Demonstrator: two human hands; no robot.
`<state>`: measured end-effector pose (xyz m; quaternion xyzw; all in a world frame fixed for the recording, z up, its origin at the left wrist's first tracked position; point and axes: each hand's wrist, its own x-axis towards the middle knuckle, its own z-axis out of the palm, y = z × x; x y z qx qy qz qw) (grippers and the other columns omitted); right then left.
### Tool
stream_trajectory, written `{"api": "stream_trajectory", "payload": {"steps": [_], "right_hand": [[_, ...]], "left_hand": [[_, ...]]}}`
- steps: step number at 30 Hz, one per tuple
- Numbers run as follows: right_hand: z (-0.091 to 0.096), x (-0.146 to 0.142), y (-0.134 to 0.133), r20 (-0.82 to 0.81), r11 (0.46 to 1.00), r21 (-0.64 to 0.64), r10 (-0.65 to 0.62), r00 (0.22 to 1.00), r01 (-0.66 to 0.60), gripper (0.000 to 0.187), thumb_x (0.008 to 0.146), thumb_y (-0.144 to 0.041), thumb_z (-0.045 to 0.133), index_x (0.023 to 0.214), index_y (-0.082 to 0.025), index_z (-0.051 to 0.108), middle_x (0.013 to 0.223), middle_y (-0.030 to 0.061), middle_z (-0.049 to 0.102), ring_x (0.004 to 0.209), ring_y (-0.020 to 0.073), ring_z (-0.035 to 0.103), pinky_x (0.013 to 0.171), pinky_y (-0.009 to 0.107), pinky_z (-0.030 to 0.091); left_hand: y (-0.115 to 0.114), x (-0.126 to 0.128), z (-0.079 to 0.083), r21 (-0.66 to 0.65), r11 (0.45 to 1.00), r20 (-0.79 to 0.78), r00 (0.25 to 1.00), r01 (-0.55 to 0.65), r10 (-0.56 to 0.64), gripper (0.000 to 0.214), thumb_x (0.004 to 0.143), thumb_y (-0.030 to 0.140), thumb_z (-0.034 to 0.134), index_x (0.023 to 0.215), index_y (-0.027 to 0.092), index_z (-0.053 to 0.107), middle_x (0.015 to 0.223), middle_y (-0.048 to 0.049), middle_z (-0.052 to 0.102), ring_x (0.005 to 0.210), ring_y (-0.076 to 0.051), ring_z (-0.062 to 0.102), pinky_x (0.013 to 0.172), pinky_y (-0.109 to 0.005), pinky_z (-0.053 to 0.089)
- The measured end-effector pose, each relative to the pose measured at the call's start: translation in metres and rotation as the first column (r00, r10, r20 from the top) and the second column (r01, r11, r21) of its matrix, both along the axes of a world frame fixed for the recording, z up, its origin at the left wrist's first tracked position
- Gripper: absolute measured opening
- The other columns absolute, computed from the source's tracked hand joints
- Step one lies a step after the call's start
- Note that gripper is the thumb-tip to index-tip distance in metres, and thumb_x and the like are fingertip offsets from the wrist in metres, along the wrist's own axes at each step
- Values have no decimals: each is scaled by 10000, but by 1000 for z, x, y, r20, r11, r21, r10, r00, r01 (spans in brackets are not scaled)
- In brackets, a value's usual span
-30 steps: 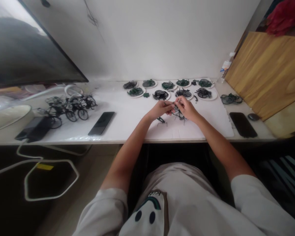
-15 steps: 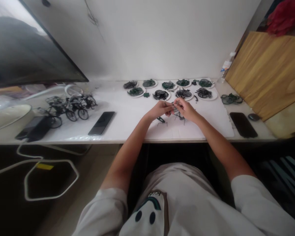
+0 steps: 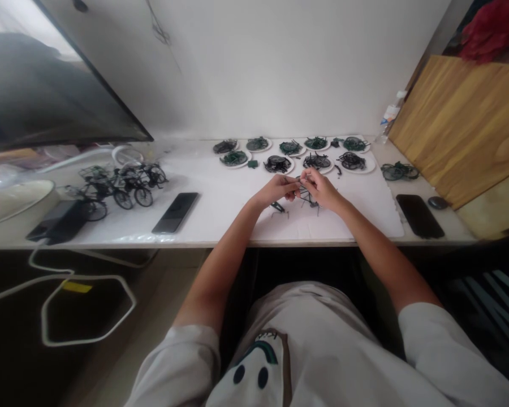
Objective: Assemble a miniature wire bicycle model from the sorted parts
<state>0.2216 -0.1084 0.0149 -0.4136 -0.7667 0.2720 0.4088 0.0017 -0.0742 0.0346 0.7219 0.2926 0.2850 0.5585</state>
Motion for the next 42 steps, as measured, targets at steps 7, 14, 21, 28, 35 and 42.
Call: {"api": "stream_trajectory", "payload": {"steps": [7, 14, 21, 28, 35, 42], "right_hand": [[0, 0, 0, 5, 1000, 3, 11, 1000, -11, 261, 1098, -520, 496, 1140, -265, 536, 836, -3, 612, 668, 169, 489, 654, 305, 385], [-2, -1, 1, 10, 1000, 8, -3, 1000, 3, 286, 1095, -543, 497, 1138, -263, 542, 817, -9, 586, 675, 169, 496, 652, 300, 392], [-6, -1, 4, -26, 1000, 9, -23, 999, 23, 286, 1078, -549, 529, 1115, -265, 539, 788, -22, 530, 661, 170, 489, 652, 314, 400], [2, -2, -1, -13, 999, -4, -50, 999, 50, 314, 1052, -574, 565, 1070, -261, 554, 768, -21, 521, 662, 170, 475, 644, 316, 393], [0, 0, 0, 4, 999, 1, -41, 999, 41, 280, 1076, -535, 541, 1096, -257, 554, 771, -19, 541, 647, 171, 473, 658, 319, 391], [-1, 4, 3, 51, 996, 69, -68, 996, 64, 323, 1069, -569, 578, 1094, -249, 616, 687, -59, 427, 613, 150, 416, 639, 289, 346]], "left_hand": [[-2, -1, 2, 8, 1000, -13, 1000, 17, -17, 357, 943, 476, 779, 891, 123, 756, 799, -76, 761, 603, -94, 604, 625, -235, 505], [2, -2, -2, 33, 999, -18, 999, 41, -41, 390, 938, 509, 773, 883, 123, 757, 790, -75, 756, 601, -98, 611, 629, -239, 506], [-1, -4, 2, 66, 995, -36, 997, 75, -73, 411, 890, 532, 813, 951, 126, 788, 859, -92, 795, 594, -102, 610, 611, -242, 501], [4, -4, -4, 84, 993, -51, 995, 85, -81, 359, 917, 469, 778, 1017, 124, 789, 894, -101, 806, 604, -102, 621, 608, -230, 492], [8, -1, -12, 158, 985, -37, 997, 71, -66, 319, 945, 422, 731, 1025, 121, 798, 871, -96, 791, 593, -101, 617, 605, -229, 498], [10, 4, -23, 352, 936, -74, 997, 8, 19, 284, 967, 309, 621, 1077, 130, 812, 843, -61, 779, 570, -100, 596, 627, -237, 510]]}}
